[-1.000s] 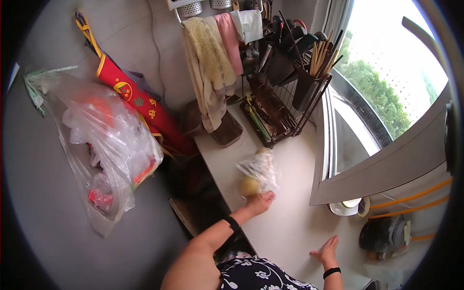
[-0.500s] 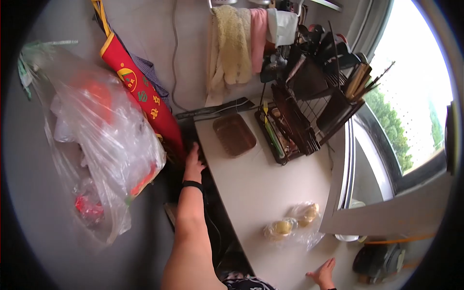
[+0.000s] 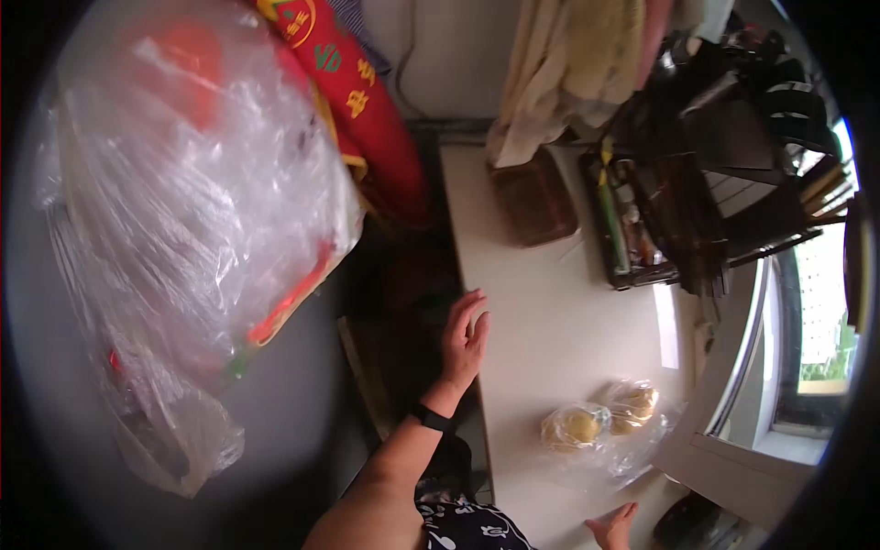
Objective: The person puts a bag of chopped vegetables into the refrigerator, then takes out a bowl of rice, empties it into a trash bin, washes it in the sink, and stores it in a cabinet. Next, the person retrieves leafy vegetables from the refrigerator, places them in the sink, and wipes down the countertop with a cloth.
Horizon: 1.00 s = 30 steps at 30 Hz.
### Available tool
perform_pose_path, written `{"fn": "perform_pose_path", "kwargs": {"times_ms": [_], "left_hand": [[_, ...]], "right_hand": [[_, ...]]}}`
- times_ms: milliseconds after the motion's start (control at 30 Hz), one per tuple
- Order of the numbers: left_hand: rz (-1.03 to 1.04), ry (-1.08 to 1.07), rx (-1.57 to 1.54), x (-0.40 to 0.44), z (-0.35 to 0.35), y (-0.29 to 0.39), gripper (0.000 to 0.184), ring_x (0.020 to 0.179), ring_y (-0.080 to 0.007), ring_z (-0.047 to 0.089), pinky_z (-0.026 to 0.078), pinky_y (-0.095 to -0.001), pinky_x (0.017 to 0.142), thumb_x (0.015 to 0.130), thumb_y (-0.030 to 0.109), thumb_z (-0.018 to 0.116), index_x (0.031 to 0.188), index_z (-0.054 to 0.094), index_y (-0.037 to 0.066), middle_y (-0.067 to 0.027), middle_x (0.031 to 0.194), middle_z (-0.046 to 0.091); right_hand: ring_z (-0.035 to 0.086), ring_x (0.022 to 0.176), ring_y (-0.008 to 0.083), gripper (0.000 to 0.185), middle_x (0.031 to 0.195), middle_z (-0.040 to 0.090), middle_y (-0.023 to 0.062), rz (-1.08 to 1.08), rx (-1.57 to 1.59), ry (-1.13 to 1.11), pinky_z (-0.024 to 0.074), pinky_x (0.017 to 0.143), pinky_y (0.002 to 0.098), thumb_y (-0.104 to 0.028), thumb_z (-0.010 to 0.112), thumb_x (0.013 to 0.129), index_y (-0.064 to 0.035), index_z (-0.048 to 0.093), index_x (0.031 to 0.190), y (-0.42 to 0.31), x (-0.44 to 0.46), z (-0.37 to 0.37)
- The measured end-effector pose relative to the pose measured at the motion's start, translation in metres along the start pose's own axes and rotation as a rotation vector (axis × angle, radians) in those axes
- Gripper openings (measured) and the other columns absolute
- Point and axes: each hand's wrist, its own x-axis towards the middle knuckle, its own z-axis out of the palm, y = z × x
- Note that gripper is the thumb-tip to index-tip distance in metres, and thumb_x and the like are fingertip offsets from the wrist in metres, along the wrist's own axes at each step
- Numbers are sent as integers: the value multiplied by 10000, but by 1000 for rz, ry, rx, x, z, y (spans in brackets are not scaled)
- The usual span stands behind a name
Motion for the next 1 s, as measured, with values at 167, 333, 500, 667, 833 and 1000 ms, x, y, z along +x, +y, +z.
{"fn": "perform_pose_path", "kwargs": {"times_ms": [167, 333, 500, 667, 833, 1000], "left_hand": [[-412, 194, 43, -19, -48, -123, 171, 916, -185, 642, 501, -301, 803, 926, 135, 615, 1072, 664, 63, -94, 986, 674], [-386, -355, 660, -9, -67, -231, 246, 1010, -291, 660, 529, -376, 820, 955, 198, 506, 1074, 682, 73, -154, 1044, 688], [669, -237, 1141, 57, -51, -270, 361, 1045, -318, 629, 517, -390, 865, 959, 147, 470, 1275, 559, -1, -171, 1213, 623], [399, -229, 1252, 100, -40, -316, 353, 1041, -314, 628, 513, -387, 866, 955, 142, 478, 1265, 564, -3, -170, 1205, 626], [102, -326, 1147, 72, -33, -351, 345, 1038, -310, 626, 509, -385, 867, 951, 137, 486, 1255, 569, -4, -169, 1196, 629], [44, -416, 904, 42, -6, -357, 337, 1034, -306, 625, 506, -382, 867, 948, 132, 494, 1245, 574, -6, -168, 1187, 632]], "right_hand": [[666, 859, 352, 583, 980, 675, 150, -13, 87, -201, 533, 764, 441, -364, 838, 627, -28, 645, 1062, -128, 1, -109], [670, 741, 286, 229, 730, 677, 87, -470, 233, 242, 521, 655, 400, -208, 796, 694, -59, 686, 828, -155, 44, -63], [670, 739, 284, 218, 733, 678, 87, -341, 112, 127, 521, 654, 398, -201, 791, 698, -59, 686, 826, -159, 56, -61], [669, 738, 282, 208, 735, 679, 87, -289, 57, 87, 521, 654, 396, -193, 787, 703, -59, 685, 824, -160, 69, -60], [669, 736, 280, 198, 738, 680, 87, -277, 16, 56, 521, 653, 394, -186, 783, 707, -59, 685, 821, -163, 85, -58], [668, 735, 278, 187, 740, 680, 87, -285, -13, 33, 521, 652, 392, -179, 779, 711, -59, 685, 819, -166, 97, -55]]}}
